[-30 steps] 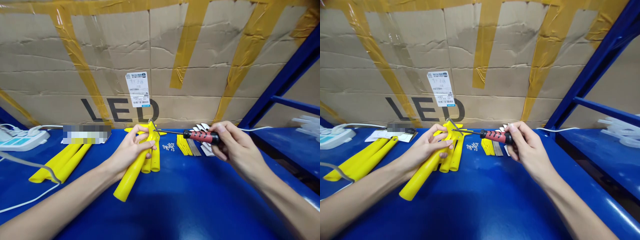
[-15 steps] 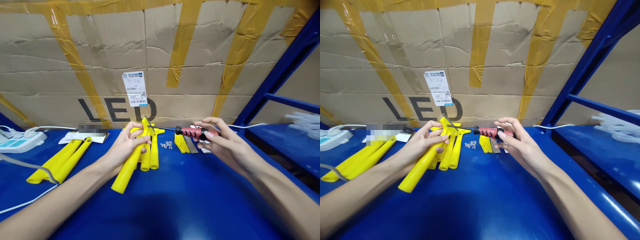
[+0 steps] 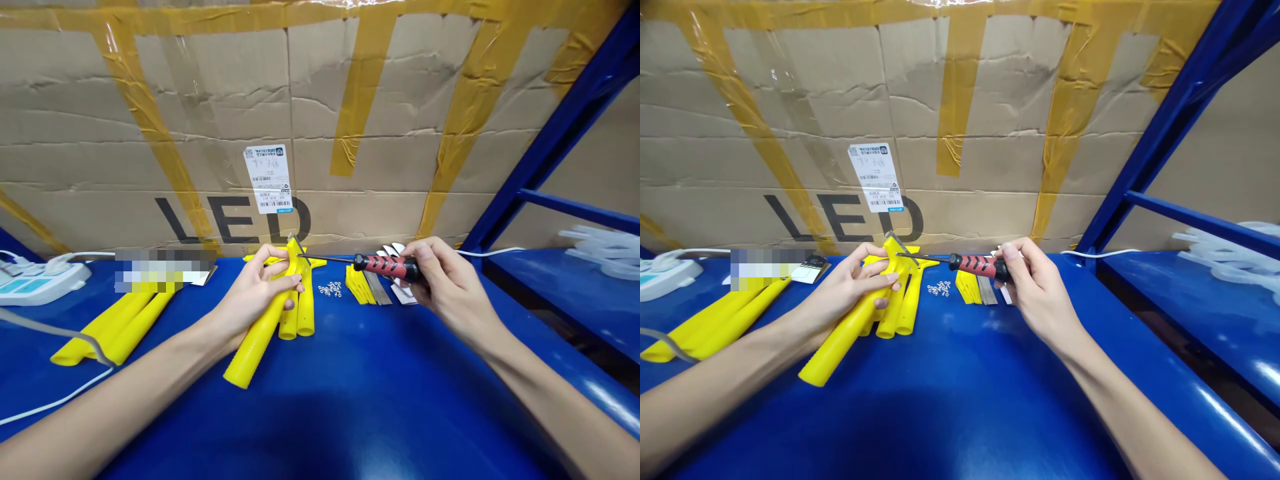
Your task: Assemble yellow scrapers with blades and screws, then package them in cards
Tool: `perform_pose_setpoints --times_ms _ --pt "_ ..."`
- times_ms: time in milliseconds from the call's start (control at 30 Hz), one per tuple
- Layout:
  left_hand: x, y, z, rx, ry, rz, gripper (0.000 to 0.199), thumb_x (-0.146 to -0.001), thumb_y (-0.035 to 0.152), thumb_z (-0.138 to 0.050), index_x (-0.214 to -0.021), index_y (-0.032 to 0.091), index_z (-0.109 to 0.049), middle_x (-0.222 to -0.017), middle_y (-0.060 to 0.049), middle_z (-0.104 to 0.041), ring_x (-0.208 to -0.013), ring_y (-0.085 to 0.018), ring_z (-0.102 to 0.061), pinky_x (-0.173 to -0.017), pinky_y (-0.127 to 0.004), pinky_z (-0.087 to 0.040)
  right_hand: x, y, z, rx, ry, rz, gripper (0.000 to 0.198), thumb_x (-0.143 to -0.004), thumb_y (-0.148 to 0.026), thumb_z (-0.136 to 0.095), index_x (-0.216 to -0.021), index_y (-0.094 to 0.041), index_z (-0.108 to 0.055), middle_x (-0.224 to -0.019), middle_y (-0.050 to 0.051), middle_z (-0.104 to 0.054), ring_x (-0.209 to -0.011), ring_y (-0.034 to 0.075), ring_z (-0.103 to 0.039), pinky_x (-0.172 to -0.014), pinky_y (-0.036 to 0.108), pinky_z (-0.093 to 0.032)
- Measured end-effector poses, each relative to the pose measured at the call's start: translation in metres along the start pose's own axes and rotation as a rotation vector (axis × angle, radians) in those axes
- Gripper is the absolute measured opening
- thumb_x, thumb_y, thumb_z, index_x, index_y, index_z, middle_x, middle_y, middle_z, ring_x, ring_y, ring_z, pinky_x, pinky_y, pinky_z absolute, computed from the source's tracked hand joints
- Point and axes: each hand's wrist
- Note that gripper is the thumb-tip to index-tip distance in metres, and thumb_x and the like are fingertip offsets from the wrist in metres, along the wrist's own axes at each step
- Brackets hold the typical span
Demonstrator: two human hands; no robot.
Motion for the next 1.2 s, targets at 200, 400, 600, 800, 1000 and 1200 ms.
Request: perform_pose_setpoints --times_ms 200,400,600,800,1000,1200 --pt "-0.003 -0.005 0.004 -0.015 0.036 0.004 0.039 -0.075 0.012 -0.079 -0.098 0.023 -0.049 -0.089 -0.001 -0.069 -0.07 -0.011 -0.063 -0.05 -0.015 -0.047 0.001 -0.001 0.002 -0.049 -0.188 0.059 0.034 -0.088 -0.049 -0.072 -0.111 -0.029 -0.055 -0.068 -0.004 -0.062 -0.057 0.016 -0.062 -0.052 0.028 -0.051" --pt "-0.001 -0.001 0.0 -0.026 0.011 -0.008 0.037 -0.077 0.012 -0.077 -0.098 0.023 -0.049 -0.083 0.0 -0.068 -0.067 -0.01 -0.059 -0.05 -0.014 -0.046 0.0 0.001 -0.001 -0.015 -0.045 -0.017 0.033 -0.093 -0.059 -0.061 -0.097 -0.026 -0.057 -0.07 -0.002 -0.062 -0.043 0.011 -0.054 -0.041 0.025 -0.042" --pt "-0.002 0.001 0.0 -0.028 0.015 -0.007 0.037 -0.078 0.011 -0.077 -0.098 0.023 -0.048 -0.085 0.0 -0.068 -0.069 -0.01 -0.061 -0.05 -0.014 -0.046 0.0 0.0 -0.001 -0.074 -0.081 0.04 0.025 -0.093 -0.049 -0.066 -0.099 -0.027 -0.058 -0.056 -0.006 -0.05 -0.045 0.011 -0.048 -0.043 0.023 -0.038" --pt "-0.003 -0.006 0.004 -0.023 0.009 -0.013 0.037 -0.08 0.013 -0.075 -0.1 0.025 -0.046 -0.087 -0.001 -0.069 -0.071 -0.011 -0.062 -0.051 -0.015 -0.046 0.003 -0.001 -0.002 -0.07 -0.148 0.005 0.029 -0.091 -0.05 -0.068 -0.107 -0.027 -0.059 -0.078 0.0 -0.064 -0.066 0.015 -0.062 -0.058 0.028 -0.05" --pt "-0.003 -0.003 0.002 -0.035 -0.002 -0.011 0.036 -0.08 0.015 -0.075 -0.099 0.024 -0.047 -0.082 -0.001 -0.069 -0.069 -0.011 -0.061 -0.051 -0.015 -0.046 0.002 0.001 -0.004 0.005 -0.054 -0.005 0.031 -0.098 -0.057 -0.054 -0.096 -0.026 -0.055 -0.056 -0.006 -0.053 -0.041 0.01 -0.045 -0.041 0.024 -0.035" --pt "-0.003 0.004 0.002 -0.038 0.034 -0.033 0.039 -0.076 0.012 -0.078 -0.097 0.023 -0.046 -0.073 0.001 -0.066 -0.06 -0.009 -0.055 -0.048 -0.015 -0.043 0.004 0.002 -0.004 -0.087 -0.178 0.007 0.029 -0.091 -0.044 -0.071 -0.11 -0.027 -0.057 -0.065 -0.005 -0.059 -0.058 0.012 -0.055 -0.056 0.025 -0.046"
Point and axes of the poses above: each hand's wrist, its own x-axis away from the middle knuckle, its own z-axis out of the back of the hand, y = z × x
